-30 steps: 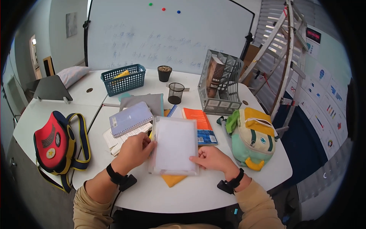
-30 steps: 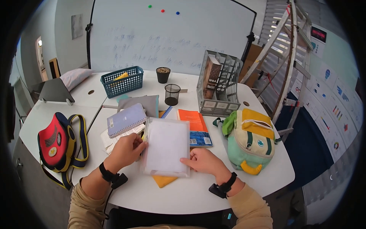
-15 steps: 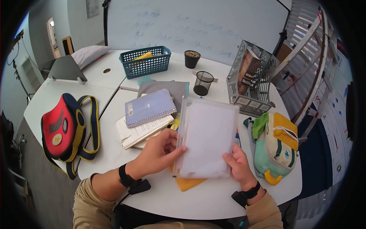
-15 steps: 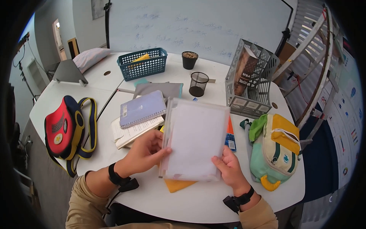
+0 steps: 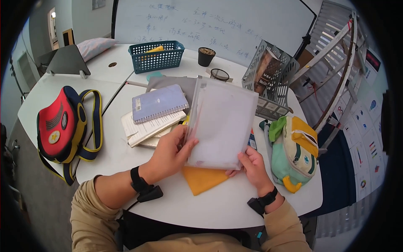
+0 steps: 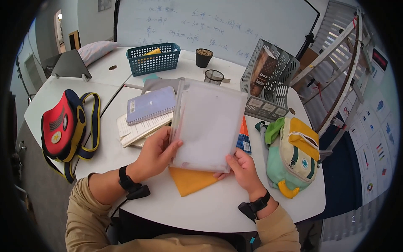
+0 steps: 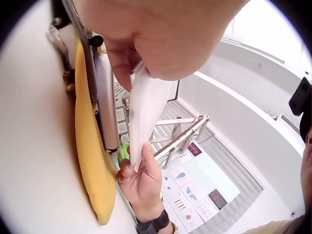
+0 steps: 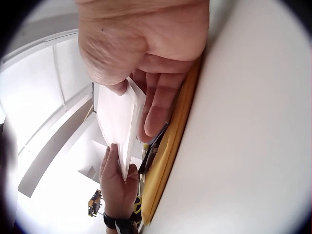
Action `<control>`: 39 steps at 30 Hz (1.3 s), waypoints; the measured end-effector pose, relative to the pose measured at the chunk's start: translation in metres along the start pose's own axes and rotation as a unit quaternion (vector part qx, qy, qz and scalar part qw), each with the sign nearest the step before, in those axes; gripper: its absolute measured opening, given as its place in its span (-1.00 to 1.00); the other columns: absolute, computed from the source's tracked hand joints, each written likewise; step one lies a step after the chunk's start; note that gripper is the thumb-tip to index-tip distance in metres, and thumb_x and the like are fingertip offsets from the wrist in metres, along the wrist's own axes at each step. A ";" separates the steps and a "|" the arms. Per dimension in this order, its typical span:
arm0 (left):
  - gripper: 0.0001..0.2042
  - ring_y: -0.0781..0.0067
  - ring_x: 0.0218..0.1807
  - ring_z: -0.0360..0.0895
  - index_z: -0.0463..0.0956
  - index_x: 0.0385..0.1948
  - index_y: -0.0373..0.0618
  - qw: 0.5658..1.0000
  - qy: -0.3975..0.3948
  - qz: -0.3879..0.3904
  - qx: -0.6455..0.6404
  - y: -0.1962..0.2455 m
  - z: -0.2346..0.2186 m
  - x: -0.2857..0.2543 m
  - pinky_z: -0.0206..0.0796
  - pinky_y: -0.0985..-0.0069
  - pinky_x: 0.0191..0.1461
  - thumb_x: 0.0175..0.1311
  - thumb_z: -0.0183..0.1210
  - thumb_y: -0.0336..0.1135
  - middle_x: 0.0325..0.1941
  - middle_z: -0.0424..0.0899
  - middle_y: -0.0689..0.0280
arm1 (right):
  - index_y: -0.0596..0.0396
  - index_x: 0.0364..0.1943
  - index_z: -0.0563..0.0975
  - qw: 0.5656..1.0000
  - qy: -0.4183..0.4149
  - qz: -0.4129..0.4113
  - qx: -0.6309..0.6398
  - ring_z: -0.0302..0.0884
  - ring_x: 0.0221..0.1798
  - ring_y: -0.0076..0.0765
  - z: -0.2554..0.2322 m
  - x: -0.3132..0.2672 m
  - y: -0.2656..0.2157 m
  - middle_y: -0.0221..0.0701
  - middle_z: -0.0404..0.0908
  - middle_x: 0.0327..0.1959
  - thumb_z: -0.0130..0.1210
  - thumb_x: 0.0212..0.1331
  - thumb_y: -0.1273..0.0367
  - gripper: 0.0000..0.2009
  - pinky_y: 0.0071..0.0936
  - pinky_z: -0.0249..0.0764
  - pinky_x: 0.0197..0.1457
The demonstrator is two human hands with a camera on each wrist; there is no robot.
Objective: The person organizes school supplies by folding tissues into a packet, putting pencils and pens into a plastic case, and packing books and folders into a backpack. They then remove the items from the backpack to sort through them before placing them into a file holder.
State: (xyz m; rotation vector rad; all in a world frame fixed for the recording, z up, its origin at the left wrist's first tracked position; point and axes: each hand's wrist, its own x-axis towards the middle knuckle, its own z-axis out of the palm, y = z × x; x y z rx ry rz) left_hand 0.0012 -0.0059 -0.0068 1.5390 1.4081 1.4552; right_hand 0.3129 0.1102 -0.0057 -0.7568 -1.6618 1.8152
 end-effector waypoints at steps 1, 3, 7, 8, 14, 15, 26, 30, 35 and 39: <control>-0.80 0.70 -0.35 0.50 0.56 0.06 -0.25 1.000 0.011 0.009 -0.008 -0.003 0.002 0.000 0.38 0.56 -0.28 0.71 0.33 -0.32 -0.34 0.64 0.40 | 0.25 0.26 0.54 1.000 0.009 -0.009 -0.009 0.93 -0.15 -0.15 0.001 0.001 0.003 -0.16 0.85 -0.03 0.08 0.81 0.27 -0.71 -0.27 0.86 -0.11; -0.79 0.63 -0.41 0.48 0.56 0.04 -0.25 0.999 0.025 0.034 -0.014 -0.006 0.004 0.001 0.36 0.51 -0.31 0.69 0.35 -0.31 -0.38 0.64 0.35 | 0.24 0.20 0.55 0.999 0.020 -0.030 -0.028 0.92 -0.26 -0.17 -0.001 0.003 0.006 -0.17 0.85 -0.10 0.08 0.81 0.25 -0.72 -0.29 0.85 -0.23; -0.80 0.57 -0.40 0.57 0.56 0.07 -0.24 0.999 0.019 0.048 -0.016 -0.006 0.003 0.001 0.44 0.51 -0.28 0.69 0.34 -0.32 -0.33 0.69 0.30 | 0.21 0.15 0.57 0.995 0.054 -0.062 -0.060 0.86 -0.36 -0.26 0.002 0.001 0.002 -0.23 0.84 -0.14 0.10 0.80 0.24 -0.73 -0.35 0.81 -0.30; -0.80 0.55 -0.39 0.60 0.56 0.07 -0.23 0.999 0.013 0.040 -0.021 -0.005 0.003 0.001 0.46 0.50 -0.26 0.69 0.34 -0.31 -0.31 0.70 0.29 | 0.20 0.13 0.57 0.993 0.069 -0.068 -0.068 0.84 -0.39 -0.28 0.004 0.000 0.000 -0.25 0.84 -0.15 0.10 0.80 0.24 -0.74 -0.36 0.80 -0.32; -0.84 0.60 -0.08 0.71 0.57 0.14 -0.16 0.984 0.126 0.116 0.045 0.007 -0.018 0.011 0.58 0.53 -0.06 0.68 0.30 -0.42 -0.08 0.77 0.34 | 0.08 0.09 0.56 0.968 0.179 -0.177 0.016 0.72 -0.46 -0.42 -0.013 0.010 0.015 -0.38 0.75 -0.25 0.08 0.81 0.22 -0.79 -0.47 0.67 -0.40; -0.82 0.55 -0.06 0.72 0.58 0.13 -0.15 0.976 0.156 0.126 0.089 0.005 -0.023 0.015 0.58 0.50 -0.05 0.64 0.33 -0.43 -0.07 0.77 0.32 | 0.06 0.10 0.55 0.962 0.196 -0.187 0.036 0.71 -0.45 -0.43 -0.016 0.012 0.015 -0.39 0.75 -0.24 0.08 0.81 0.22 -0.79 -0.47 0.65 -0.39; -0.27 -0.30 0.53 0.46 0.43 0.46 -0.37 0.851 0.190 0.086 0.482 -0.049 -0.046 0.022 0.27 -0.09 0.63 0.36 0.48 -0.13 0.48 0.55 -0.16 | -0.01 0.19 0.53 0.931 0.286 -0.192 0.123 0.65 -0.34 -0.52 -0.043 0.021 0.011 -0.43 0.74 -0.11 0.10 0.81 0.19 -0.79 -0.51 0.59 -0.26; -0.31 -0.27 0.49 0.53 0.51 0.43 -0.32 0.851 0.152 0.047 0.500 -0.043 -0.051 0.024 0.28 -0.12 0.62 0.40 0.45 -0.04 0.47 0.58 -0.13 | 0.00 0.16 0.53 0.943 0.264 -0.181 0.089 0.64 -0.35 -0.52 -0.044 0.018 0.014 -0.43 0.73 -0.13 0.09 0.81 0.20 -0.80 -0.52 0.56 -0.28; -0.43 -0.25 0.28 0.71 0.61 0.34 -0.23 0.856 0.129 0.020 0.500 -0.024 -0.055 0.027 0.48 -0.09 0.42 0.47 0.41 -0.02 0.27 0.74 -0.09 | 0.03 0.14 0.58 0.949 0.273 -0.149 0.061 0.57 -0.45 -0.55 -0.040 0.014 0.010 -0.46 0.70 -0.24 0.10 0.80 0.19 -0.78 -0.54 0.44 -0.42; -0.62 -0.27 0.00 0.80 0.67 0.21 -0.18 0.840 0.113 0.047 0.529 -0.025 -0.063 0.029 0.64 -0.05 0.10 0.68 0.23 -0.05 0.03 0.84 -0.05 | 0.08 0.21 0.65 0.945 0.311 -0.084 0.049 0.50 -0.56 -0.55 -0.043 0.013 0.009 -0.48 0.68 -0.36 0.15 0.75 0.18 -0.72 -0.53 0.32 -0.54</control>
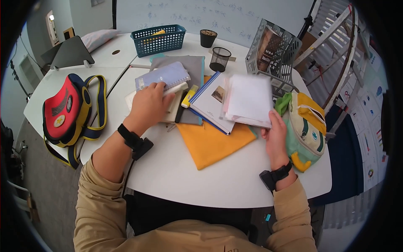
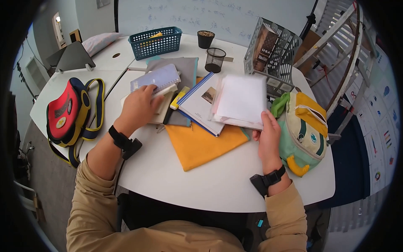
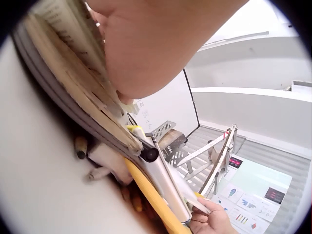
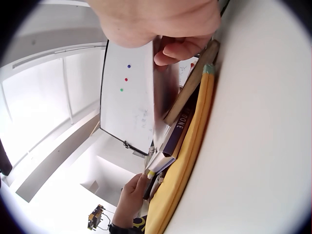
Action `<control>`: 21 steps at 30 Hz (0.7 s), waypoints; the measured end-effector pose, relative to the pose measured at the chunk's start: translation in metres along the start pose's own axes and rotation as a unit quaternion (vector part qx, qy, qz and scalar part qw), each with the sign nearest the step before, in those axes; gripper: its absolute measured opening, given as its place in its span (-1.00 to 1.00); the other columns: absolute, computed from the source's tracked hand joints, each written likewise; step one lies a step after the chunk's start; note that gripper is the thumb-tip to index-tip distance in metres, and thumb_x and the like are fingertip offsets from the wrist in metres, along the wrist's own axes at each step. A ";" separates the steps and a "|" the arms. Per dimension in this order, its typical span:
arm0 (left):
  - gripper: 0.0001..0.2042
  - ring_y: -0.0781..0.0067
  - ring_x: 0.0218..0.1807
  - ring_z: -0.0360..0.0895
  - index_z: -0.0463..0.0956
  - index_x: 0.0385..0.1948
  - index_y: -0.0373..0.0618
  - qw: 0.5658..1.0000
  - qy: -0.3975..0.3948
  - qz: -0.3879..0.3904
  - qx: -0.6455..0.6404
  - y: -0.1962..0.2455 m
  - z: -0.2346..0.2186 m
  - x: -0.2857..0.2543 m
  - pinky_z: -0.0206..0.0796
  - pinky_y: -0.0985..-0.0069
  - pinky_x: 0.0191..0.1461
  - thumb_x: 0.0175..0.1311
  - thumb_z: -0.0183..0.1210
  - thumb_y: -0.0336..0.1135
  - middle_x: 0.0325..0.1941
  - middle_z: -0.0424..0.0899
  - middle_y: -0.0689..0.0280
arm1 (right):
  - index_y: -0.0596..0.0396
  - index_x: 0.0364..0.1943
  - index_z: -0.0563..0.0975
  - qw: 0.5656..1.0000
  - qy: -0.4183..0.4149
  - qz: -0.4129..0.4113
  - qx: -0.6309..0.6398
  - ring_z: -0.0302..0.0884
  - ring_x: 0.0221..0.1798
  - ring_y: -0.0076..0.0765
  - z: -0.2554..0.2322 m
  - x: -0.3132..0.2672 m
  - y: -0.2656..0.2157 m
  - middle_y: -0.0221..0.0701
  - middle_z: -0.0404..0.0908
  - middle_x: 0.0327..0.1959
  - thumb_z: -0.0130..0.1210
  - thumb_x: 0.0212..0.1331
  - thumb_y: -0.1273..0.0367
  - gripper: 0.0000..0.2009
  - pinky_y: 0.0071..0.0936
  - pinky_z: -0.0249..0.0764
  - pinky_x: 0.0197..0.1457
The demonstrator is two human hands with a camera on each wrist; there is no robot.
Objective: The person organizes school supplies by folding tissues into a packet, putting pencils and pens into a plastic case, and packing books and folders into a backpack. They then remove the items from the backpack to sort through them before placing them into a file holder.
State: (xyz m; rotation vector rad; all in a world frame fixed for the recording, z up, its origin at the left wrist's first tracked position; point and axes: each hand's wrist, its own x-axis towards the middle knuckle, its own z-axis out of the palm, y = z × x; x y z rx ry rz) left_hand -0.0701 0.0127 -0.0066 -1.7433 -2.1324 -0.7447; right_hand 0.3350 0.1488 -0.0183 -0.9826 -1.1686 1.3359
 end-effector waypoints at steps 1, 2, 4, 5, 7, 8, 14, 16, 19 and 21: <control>-0.65 -0.26 -0.03 0.80 0.66 0.19 -0.16 1.000 -0.008 -0.011 0.011 -0.002 0.000 0.004 0.64 -0.07 0.07 0.72 0.19 -0.07 0.01 0.84 -0.03 | 0.08 0.22 0.66 1.000 0.005 0.008 0.000 0.50 -0.57 -0.54 -0.002 0.001 0.002 -0.48 0.68 -0.37 0.16 0.73 0.18 -0.71 -0.53 0.31 -0.55; -0.68 -0.26 -0.06 0.80 0.66 0.17 -0.14 0.999 -0.015 -0.022 0.022 -0.006 -0.001 0.008 0.64 -0.08 0.03 0.75 0.14 -0.08 -0.02 0.85 -0.01 | 0.09 0.24 0.67 1.000 0.009 0.015 0.001 0.50 -0.57 -0.54 -0.003 0.004 0.007 -0.48 0.68 -0.38 0.17 0.72 0.18 -0.70 -0.54 0.30 -0.56; -0.73 -0.28 -0.15 0.79 0.61 0.08 -0.11 0.998 0.004 -0.017 0.064 -0.018 0.000 0.015 0.61 -0.13 -0.07 0.82 0.03 -0.14 -0.09 0.86 0.02 | 0.09 0.25 0.67 1.000 0.011 0.023 -0.001 0.51 -0.58 -0.53 -0.002 0.005 0.008 -0.48 0.69 -0.38 0.18 0.71 0.18 -0.69 -0.54 0.29 -0.57; -0.74 -0.29 -0.16 0.79 0.59 0.06 -0.11 0.997 0.019 -0.021 0.066 -0.024 0.001 0.016 0.60 -0.14 -0.08 0.82 0.03 -0.13 -0.10 0.86 0.01 | 0.09 0.24 0.67 1.000 0.011 0.023 -0.004 0.51 -0.57 -0.53 -0.001 0.005 0.008 -0.48 0.69 -0.38 0.18 0.71 0.18 -0.69 -0.54 0.29 -0.57; -0.73 -0.31 -0.18 0.78 0.58 0.01 -0.11 0.996 0.025 -0.054 0.065 -0.028 -0.005 0.021 0.58 -0.18 -0.09 0.83 0.02 -0.12 -0.19 0.85 -0.01 | 0.09 0.23 0.68 1.000 0.008 0.022 -0.007 0.52 -0.57 -0.53 -0.001 0.004 0.009 -0.47 0.70 -0.38 0.18 0.71 0.19 -0.70 -0.54 0.29 -0.57; -0.72 -0.31 -0.17 0.78 0.58 0.00 -0.11 0.995 0.042 -0.066 0.063 -0.031 -0.009 0.023 0.57 -0.19 -0.09 0.83 0.02 -0.11 -0.20 0.85 -0.01 | 0.09 0.23 0.68 1.000 0.005 0.020 -0.007 0.52 -0.57 -0.53 -0.002 0.005 0.010 -0.47 0.70 -0.38 0.18 0.71 0.19 -0.70 -0.54 0.29 -0.57; -0.66 -0.28 -0.12 0.83 0.63 0.06 -0.06 0.962 0.204 -0.163 0.077 -0.056 -0.024 0.033 0.61 -0.15 -0.07 0.85 -0.02 -0.02 -0.18 0.88 -0.02 | 0.09 0.19 0.68 1.000 0.000 0.013 -0.017 0.52 -0.57 -0.54 -0.001 0.006 0.011 -0.47 0.70 -0.38 0.16 0.71 0.19 -0.72 -0.55 0.30 -0.57; -0.61 -0.29 -0.06 0.83 0.64 0.17 -0.05 0.950 0.240 -0.197 0.035 -0.064 -0.031 0.033 0.61 -0.14 -0.02 0.88 -0.09 0.01 -0.10 0.89 -0.03 | 0.09 0.18 0.68 1.000 -0.004 0.011 -0.022 0.52 -0.57 -0.54 -0.002 0.006 0.012 -0.48 0.70 -0.38 0.16 0.72 0.18 -0.71 -0.55 0.30 -0.56; -0.57 -0.31 -0.01 0.82 0.64 0.22 -0.04 0.930 0.293 -0.221 -0.003 -0.075 -0.035 0.036 0.61 -0.14 0.02 0.89 -0.14 0.03 -0.05 0.88 -0.05 | 0.10 0.18 0.67 1.000 -0.002 0.012 -0.024 0.52 -0.56 -0.55 0.000 0.005 0.011 -0.48 0.69 -0.38 0.15 0.72 0.18 -0.70 -0.55 0.31 -0.55; -0.55 -0.33 0.05 0.80 0.63 0.24 -0.02 0.924 0.298 -0.237 -0.025 -0.078 -0.037 0.035 0.60 -0.13 0.06 0.90 -0.17 0.06 0.01 0.87 -0.06 | 0.11 0.19 0.66 1.000 -0.002 0.014 -0.020 0.52 -0.55 -0.55 0.000 0.005 0.011 -0.48 0.69 -0.37 0.15 0.72 0.17 -0.70 -0.55 0.32 -0.55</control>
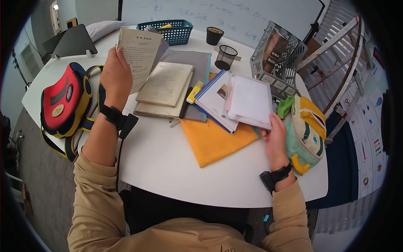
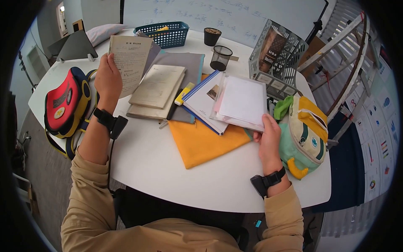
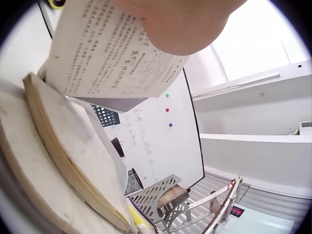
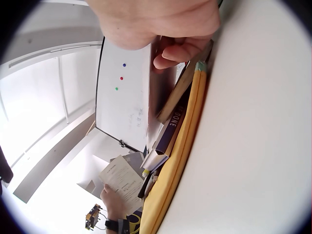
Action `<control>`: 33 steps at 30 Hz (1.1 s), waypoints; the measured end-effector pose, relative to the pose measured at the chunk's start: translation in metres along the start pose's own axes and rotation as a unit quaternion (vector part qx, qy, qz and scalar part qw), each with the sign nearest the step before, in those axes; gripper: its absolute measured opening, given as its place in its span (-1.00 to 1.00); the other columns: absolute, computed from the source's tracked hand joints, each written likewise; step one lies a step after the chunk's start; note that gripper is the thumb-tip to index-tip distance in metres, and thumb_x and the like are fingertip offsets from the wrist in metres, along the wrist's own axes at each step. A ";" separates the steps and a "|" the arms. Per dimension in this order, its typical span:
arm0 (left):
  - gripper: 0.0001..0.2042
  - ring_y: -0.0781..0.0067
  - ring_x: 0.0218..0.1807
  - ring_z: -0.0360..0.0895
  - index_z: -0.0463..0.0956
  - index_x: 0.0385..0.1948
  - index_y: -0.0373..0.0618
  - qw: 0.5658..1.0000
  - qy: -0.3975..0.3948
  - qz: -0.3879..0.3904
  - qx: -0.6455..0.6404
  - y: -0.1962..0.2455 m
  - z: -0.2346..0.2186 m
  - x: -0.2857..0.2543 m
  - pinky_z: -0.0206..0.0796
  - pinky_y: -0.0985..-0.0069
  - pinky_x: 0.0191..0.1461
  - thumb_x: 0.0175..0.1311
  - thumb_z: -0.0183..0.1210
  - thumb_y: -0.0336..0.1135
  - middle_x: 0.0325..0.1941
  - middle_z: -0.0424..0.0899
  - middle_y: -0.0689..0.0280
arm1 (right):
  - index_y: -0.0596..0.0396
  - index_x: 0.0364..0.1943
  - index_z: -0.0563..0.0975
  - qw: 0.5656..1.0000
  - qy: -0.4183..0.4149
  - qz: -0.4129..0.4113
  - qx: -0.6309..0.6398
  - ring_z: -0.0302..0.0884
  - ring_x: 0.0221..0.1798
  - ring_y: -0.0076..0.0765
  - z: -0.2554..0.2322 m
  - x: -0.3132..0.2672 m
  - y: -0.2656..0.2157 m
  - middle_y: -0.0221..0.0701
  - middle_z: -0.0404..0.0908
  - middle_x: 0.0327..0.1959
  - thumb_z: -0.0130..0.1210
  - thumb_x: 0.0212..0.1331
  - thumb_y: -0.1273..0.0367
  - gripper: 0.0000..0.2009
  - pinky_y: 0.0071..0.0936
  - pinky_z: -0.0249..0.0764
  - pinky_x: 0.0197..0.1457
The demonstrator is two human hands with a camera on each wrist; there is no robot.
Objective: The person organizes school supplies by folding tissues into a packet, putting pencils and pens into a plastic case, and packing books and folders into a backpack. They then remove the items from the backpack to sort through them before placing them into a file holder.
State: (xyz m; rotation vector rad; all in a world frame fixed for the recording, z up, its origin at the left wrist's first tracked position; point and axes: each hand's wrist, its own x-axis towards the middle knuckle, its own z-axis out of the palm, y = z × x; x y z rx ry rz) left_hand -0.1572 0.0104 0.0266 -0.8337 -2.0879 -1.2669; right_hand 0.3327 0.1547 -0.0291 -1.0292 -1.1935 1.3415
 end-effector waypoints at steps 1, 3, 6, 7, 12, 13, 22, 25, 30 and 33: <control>-0.54 -0.34 0.08 0.79 0.63 0.25 -0.02 1.000 0.001 -0.011 -0.009 -0.001 -0.001 0.001 0.59 -0.12 0.09 0.90 -0.19 0.08 0.03 0.87 -0.07 | 0.11 0.19 0.66 1.000 -0.001 0.001 0.000 0.52 -0.55 -0.55 0.000 0.000 0.000 -0.48 0.69 -0.37 0.15 0.73 0.17 -0.69 -0.55 0.32 -0.55; -0.53 -0.29 0.09 0.81 0.62 0.27 -0.08 0.998 0.043 -0.026 -0.034 -0.003 0.000 0.003 0.59 -0.08 0.11 0.90 -0.19 0.06 0.03 0.86 -0.09 | 0.12 0.20 0.65 1.000 -0.002 0.002 0.001 0.52 -0.55 -0.56 0.000 0.000 -0.001 -0.47 0.69 -0.36 0.14 0.73 0.17 -0.69 -0.56 0.32 -0.55; -0.50 -0.16 0.09 0.82 0.59 0.29 -0.23 0.988 0.075 -0.028 -0.129 -0.013 0.000 0.013 0.60 0.01 0.16 0.90 -0.16 0.03 0.05 0.85 -0.10 | 0.10 0.17 0.66 1.000 -0.008 -0.009 0.008 0.52 -0.56 -0.56 0.001 -0.001 -0.002 -0.48 0.69 -0.39 0.13 0.74 0.16 -0.70 -0.55 0.32 -0.55; -0.49 -0.11 0.08 0.82 0.58 0.29 -0.29 0.982 0.080 -0.025 -0.169 -0.016 0.000 0.016 0.60 0.04 0.18 0.90 -0.15 0.02 0.06 0.85 -0.09 | 0.10 0.16 0.67 1.000 -0.009 -0.008 0.005 0.52 -0.56 -0.56 0.001 -0.001 -0.002 -0.48 0.68 -0.40 0.13 0.74 0.16 -0.70 -0.55 0.32 -0.55; -0.53 0.08 0.05 0.77 0.61 0.21 -0.35 0.804 0.003 -0.308 -0.509 -0.014 0.014 0.017 0.63 0.14 0.17 0.88 -0.07 -0.03 0.05 0.83 0.07 | 0.08 0.12 0.68 1.000 -0.016 -0.007 0.004 0.50 -0.58 -0.56 -0.001 0.001 0.001 -0.49 0.68 -0.44 0.13 0.74 0.17 -0.72 -0.56 0.30 -0.55; -0.54 0.10 0.03 0.76 0.62 0.19 -0.34 0.725 -0.038 -0.384 -0.570 -0.015 0.017 0.016 0.64 0.15 0.17 0.88 -0.06 -0.04 0.05 0.82 0.10 | 0.08 0.12 0.68 1.000 -0.016 -0.008 0.000 0.51 -0.57 -0.56 -0.001 0.001 0.001 -0.48 0.68 -0.43 0.13 0.74 0.17 -0.72 -0.56 0.30 -0.55; -0.52 0.17 0.27 0.80 0.56 0.43 -0.30 0.701 -0.371 -0.319 -0.518 -0.045 0.039 -0.016 0.68 0.10 0.31 0.74 0.22 -0.09 0.31 0.78 0.07 | 0.11 0.09 0.66 1.000 -0.028 -0.005 -0.009 0.51 -0.55 -0.58 0.000 -0.001 -0.002 -0.49 0.67 -0.42 0.12 0.74 0.16 -0.71 -0.56 0.30 -0.53; -0.40 0.08 0.27 0.81 0.48 0.46 -0.44 0.802 -0.396 -0.321 -0.312 -0.031 0.039 -0.012 0.69 0.13 0.28 0.65 0.33 -0.10 0.35 0.76 -0.07 | 0.10 0.05 0.65 0.999 -0.032 -0.007 -0.011 0.50 -0.56 -0.59 -0.001 -0.002 -0.003 -0.50 0.66 -0.43 0.11 0.75 0.16 -0.71 -0.56 0.30 -0.53; -0.20 0.01 0.18 0.85 0.31 0.40 -0.74 0.885 -0.417 -0.184 -0.099 -0.002 0.023 -0.027 0.74 0.26 0.15 0.52 0.48 -0.11 0.28 0.74 -0.28 | 0.07 0.01 0.66 0.999 -0.031 -0.005 -0.012 0.49 -0.57 -0.60 -0.001 -0.002 -0.003 -0.51 0.65 -0.47 0.10 0.75 0.16 -0.72 -0.57 0.30 -0.53; -0.06 0.06 0.20 0.84 0.30 0.42 -0.75 0.885 -0.421 -0.182 -0.079 0.004 0.017 -0.027 0.71 0.29 0.19 0.42 0.55 0.04 0.27 0.74 -0.28 | 0.08 0.02 0.66 0.999 -0.028 -0.001 -0.019 0.49 -0.57 -0.59 0.001 -0.004 -0.005 -0.52 0.65 -0.47 0.10 0.74 0.17 -0.73 -0.57 0.30 -0.53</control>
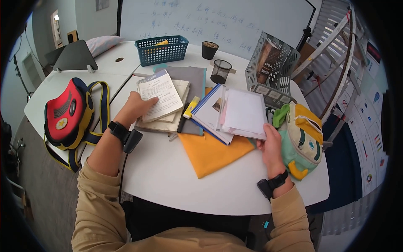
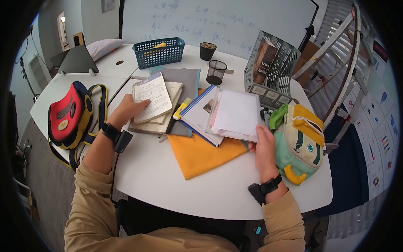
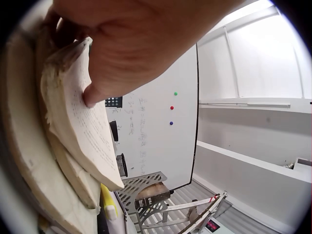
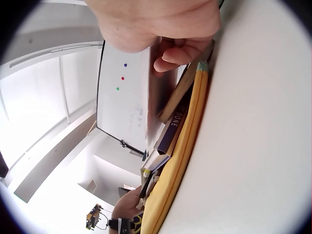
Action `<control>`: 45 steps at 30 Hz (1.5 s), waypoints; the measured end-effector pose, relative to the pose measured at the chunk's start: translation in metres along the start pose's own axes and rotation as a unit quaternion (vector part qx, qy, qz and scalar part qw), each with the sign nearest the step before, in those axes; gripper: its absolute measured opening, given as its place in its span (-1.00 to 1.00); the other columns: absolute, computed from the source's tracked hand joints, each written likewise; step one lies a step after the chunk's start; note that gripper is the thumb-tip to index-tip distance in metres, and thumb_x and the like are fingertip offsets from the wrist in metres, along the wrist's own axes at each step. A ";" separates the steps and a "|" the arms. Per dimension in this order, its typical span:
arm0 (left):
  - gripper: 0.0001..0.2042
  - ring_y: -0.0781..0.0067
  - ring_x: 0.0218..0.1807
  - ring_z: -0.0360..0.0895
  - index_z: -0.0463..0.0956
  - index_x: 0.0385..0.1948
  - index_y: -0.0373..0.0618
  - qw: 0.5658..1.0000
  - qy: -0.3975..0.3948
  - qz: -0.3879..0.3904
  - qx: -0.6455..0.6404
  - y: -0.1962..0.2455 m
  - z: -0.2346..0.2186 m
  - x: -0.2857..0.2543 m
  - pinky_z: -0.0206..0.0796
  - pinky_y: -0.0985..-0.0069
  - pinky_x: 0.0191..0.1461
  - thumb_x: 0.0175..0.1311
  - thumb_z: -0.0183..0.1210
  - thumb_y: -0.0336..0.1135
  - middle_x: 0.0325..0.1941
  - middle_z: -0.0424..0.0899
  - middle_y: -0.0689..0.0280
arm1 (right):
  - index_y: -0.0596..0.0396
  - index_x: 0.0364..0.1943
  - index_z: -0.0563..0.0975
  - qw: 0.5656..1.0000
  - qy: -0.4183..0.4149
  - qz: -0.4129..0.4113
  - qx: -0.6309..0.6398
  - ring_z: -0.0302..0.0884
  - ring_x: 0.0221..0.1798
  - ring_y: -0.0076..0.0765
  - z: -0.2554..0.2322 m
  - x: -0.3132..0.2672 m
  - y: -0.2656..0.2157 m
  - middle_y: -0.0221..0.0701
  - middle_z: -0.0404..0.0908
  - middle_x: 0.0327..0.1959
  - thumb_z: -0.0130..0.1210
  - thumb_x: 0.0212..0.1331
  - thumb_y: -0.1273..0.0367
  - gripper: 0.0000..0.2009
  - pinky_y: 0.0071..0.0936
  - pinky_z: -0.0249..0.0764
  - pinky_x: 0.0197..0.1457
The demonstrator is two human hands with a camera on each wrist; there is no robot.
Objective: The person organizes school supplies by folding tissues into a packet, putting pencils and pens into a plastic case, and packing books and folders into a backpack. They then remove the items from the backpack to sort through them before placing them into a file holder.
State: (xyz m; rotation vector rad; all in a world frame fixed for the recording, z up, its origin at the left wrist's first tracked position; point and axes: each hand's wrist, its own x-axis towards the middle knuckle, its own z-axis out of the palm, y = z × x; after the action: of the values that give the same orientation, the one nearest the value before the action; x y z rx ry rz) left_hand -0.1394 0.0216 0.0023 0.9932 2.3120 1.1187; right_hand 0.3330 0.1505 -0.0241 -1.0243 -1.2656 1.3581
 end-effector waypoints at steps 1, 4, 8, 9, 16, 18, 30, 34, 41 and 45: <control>-0.04 0.05 0.21 0.84 0.30 0.42 -0.75 1.000 -0.013 -0.004 -0.006 0.004 -0.004 -0.004 0.71 0.30 0.20 0.39 0.58 0.06 0.28 0.74 -0.28 | 0.08 0.02 0.66 1.000 -0.002 0.001 0.000 0.50 -0.57 -0.59 0.000 0.000 0.000 -0.51 0.65 -0.47 0.11 0.74 0.17 -0.73 -0.57 0.30 -0.53; 0.03 0.06 0.23 0.83 0.30 0.42 -0.74 0.999 -0.029 -0.008 -0.012 0.011 -0.007 -0.011 0.71 0.30 0.22 0.28 0.66 0.09 0.32 0.72 -0.29 | 0.09 0.04 0.67 1.000 -0.008 0.002 0.003 0.50 -0.57 -0.58 -0.002 -0.001 0.000 -0.50 0.66 -0.46 0.11 0.74 0.18 -0.73 -0.57 0.31 -0.53; 0.11 0.07 0.26 0.82 0.27 0.47 -0.73 0.999 -0.031 0.018 -0.019 0.006 -0.003 -0.005 0.70 0.31 0.27 0.17 0.75 0.05 0.35 0.71 -0.26 | 0.10 0.07 0.67 1.000 -0.011 -0.004 0.006 0.50 -0.56 -0.58 -0.003 0.000 0.003 -0.49 0.67 -0.44 0.12 0.73 0.18 -0.72 -0.56 0.31 -0.53; 0.13 0.07 0.27 0.82 0.26 0.49 -0.72 0.999 -0.029 0.032 -0.020 0.008 -0.003 -0.009 0.69 0.31 0.29 0.15 0.76 0.04 0.35 0.71 -0.24 | 0.11 0.07 0.67 1.000 -0.011 -0.005 0.005 0.51 -0.56 -0.58 -0.003 0.000 0.003 -0.49 0.67 -0.44 0.12 0.73 0.18 -0.72 -0.56 0.31 -0.53; 0.10 0.05 0.29 0.79 0.27 0.61 -0.54 0.994 0.007 0.107 -0.019 -0.002 0.003 -0.003 0.68 0.34 0.34 0.15 0.77 -0.09 0.36 0.68 -0.19 | 0.12 0.08 0.67 1.000 -0.016 -0.004 0.003 0.51 -0.55 -0.58 -0.002 -0.001 0.002 -0.49 0.67 -0.44 0.12 0.74 0.18 -0.72 -0.56 0.32 -0.53; 0.04 0.09 0.29 0.79 0.27 0.62 -0.52 0.994 0.002 0.092 -0.065 0.001 0.000 -0.007 0.71 0.36 0.29 0.21 0.74 -0.17 0.41 0.66 -0.22 | 0.13 0.08 0.66 1.000 -0.015 -0.002 0.001 0.51 -0.55 -0.58 -0.001 -0.002 0.001 -0.50 0.67 -0.44 0.12 0.74 0.19 -0.72 -0.56 0.33 -0.53; -0.48 0.37 0.06 0.82 0.56 0.35 -0.57 0.959 0.068 0.127 -0.246 -0.016 0.008 0.019 0.67 0.43 0.20 0.56 0.44 -0.32 0.15 0.86 0.05 | 0.09 0.00 0.65 1.000 -0.023 -0.002 -0.009 0.48 -0.55 -0.59 0.000 -0.003 0.000 -0.50 0.63 -0.48 0.09 0.75 0.16 -0.71 -0.56 0.31 -0.51; -0.53 0.31 0.10 0.79 0.57 0.31 -0.49 0.964 0.078 0.110 -0.229 -0.025 0.008 0.027 0.64 0.35 0.17 0.60 0.39 -0.25 0.18 0.82 0.03 | 0.09 0.00 0.65 1.000 -0.013 0.005 -0.005 0.48 -0.55 -0.59 0.001 -0.004 -0.002 -0.50 0.63 -0.48 0.09 0.74 0.16 -0.71 -0.56 0.31 -0.51; -0.47 0.18 0.25 0.72 0.29 0.53 -0.32 0.966 0.001 0.001 -0.257 -0.020 0.004 0.022 0.63 0.17 0.19 0.73 0.20 -0.21 0.29 0.68 -0.03 | 0.08 0.06 0.65 1.000 -0.025 0.004 -0.003 0.51 -0.54 -0.59 -0.004 -0.001 0.002 -0.50 0.67 -0.42 0.11 0.74 0.16 -0.73 -0.58 0.32 -0.52; -0.48 0.14 0.24 0.73 0.27 0.55 -0.31 0.968 -0.031 -0.018 -0.249 -0.016 0.001 0.019 0.65 0.10 0.17 0.75 0.15 -0.22 0.27 0.69 -0.04 | 0.07 0.10 0.65 1.000 -0.027 0.007 -0.002 0.52 -0.55 -0.59 -0.005 0.002 0.005 -0.50 0.68 -0.39 0.13 0.74 0.17 -0.73 -0.58 0.32 -0.54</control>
State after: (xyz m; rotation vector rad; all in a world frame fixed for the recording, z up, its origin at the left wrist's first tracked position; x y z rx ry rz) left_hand -0.1587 0.0295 -0.0118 0.7732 1.8467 1.5253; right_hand 0.3374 0.1530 -0.0293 -1.0078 -1.3027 1.4033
